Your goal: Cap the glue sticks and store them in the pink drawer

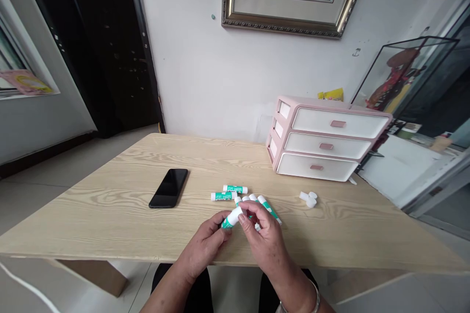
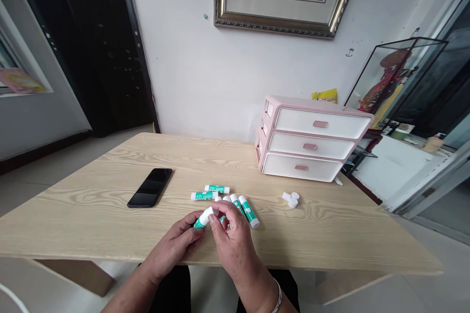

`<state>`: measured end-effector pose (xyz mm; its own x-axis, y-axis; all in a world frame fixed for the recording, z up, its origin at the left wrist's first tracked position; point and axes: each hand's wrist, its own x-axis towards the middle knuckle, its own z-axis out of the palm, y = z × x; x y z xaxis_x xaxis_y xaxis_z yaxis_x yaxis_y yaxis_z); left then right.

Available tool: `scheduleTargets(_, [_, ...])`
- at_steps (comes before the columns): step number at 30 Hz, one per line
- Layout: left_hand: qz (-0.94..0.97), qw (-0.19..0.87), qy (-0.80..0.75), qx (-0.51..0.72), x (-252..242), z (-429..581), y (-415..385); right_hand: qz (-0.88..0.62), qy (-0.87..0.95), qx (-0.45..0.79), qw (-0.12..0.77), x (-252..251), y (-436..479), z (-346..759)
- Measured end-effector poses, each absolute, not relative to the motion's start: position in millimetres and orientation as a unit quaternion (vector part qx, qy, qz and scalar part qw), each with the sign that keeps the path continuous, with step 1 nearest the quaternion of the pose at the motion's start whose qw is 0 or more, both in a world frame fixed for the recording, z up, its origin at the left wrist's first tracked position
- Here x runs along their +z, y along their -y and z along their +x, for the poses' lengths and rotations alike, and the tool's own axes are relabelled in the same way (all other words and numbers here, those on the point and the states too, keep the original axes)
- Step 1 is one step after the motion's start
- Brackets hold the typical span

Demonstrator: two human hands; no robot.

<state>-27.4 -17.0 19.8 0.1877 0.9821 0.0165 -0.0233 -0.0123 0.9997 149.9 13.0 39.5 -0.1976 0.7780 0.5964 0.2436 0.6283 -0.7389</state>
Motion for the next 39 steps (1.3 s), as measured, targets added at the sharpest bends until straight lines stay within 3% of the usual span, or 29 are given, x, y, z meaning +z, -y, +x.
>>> scheduleTargets(12, [0.559, 0.547, -0.366, 0.504, 18.4, -25.9, 15.3, -0.301, 0.804, 0.149, 0.490, 41.4, 7.9, 142.0])
scheduleTargets(21, [0.515, 0.535, -0.397, 0.540, 4.7, -25.7, 8.6, -0.361, 0.726, 0.196, 0.551, 4.5, 11.1, 156.0])
scheduleTargets(39, [0.476, 0.559, -0.351, 0.581, 11.3, -24.5, 7.9, -0.407, 0.728, 0.223, 0.505, -20.7, 9.2, 157.9])
